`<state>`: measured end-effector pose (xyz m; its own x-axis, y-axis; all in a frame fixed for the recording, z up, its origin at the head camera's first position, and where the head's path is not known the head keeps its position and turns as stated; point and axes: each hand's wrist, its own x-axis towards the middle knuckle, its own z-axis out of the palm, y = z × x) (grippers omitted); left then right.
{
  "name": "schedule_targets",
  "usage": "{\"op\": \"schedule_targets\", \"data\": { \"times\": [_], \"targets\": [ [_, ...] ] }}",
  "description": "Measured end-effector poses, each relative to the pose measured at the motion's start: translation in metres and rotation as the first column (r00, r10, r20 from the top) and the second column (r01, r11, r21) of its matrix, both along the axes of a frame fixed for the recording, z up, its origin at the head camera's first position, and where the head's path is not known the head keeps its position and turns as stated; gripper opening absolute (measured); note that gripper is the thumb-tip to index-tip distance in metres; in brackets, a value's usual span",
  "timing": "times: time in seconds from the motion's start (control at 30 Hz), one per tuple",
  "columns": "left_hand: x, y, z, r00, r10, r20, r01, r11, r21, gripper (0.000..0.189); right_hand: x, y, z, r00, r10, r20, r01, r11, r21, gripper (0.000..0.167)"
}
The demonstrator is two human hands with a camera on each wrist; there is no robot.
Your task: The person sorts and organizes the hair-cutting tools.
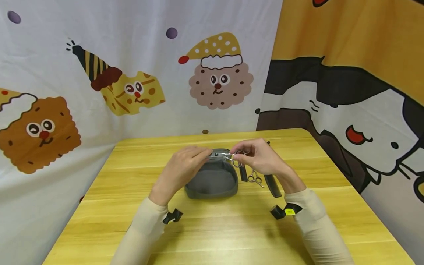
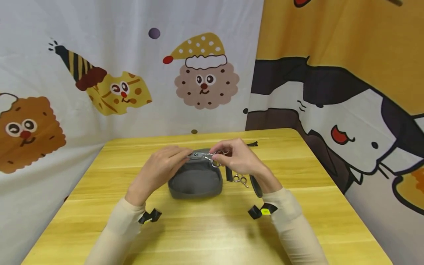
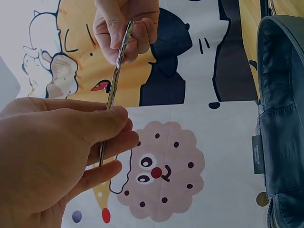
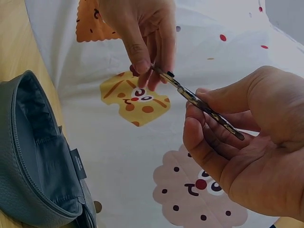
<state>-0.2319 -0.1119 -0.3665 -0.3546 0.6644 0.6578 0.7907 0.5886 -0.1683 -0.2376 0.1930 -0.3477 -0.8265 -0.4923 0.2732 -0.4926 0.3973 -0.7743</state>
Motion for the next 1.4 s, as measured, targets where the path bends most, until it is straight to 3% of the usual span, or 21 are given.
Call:
{"op": "schedule_targets", "data": {
  "times": [0.13,0.53,1.1,1.4],
  "targets": [
    [0.0004,-0.0001,-0.0012,1.000,0.012,0.006,-0.012,1.000,-0.007,0.024,-0.0010,0.0001,-0.0003,1.000,0.028,-0.015,-0.028,0.999,0.021,0.015],
    [0.0019,0.0012,-0.0021,0.999,0.007,0.048,-0.007,1.000,0.014,0.041,-0.0031,0.0039,-0.0005,0.998,0.056,-0.006,-0.056,0.997,0.061,0.016],
    [0.0021,0.0006,-0.0012,0.998,-0.006,0.055,0.003,0.998,0.066,0.031,-0.0037,0.0027,-0.0009,0.996,0.093,-0.007,-0.093,0.995,0.035,0.015],
    [0.0011,-0.0020,0.0006,0.999,-0.006,0.044,0.002,0.996,0.084,0.031,-0.0038,0.0028,-0.0011,0.996,0.083,-0.037,-0.083,0.997,0.004,0.030]
  ]
}}
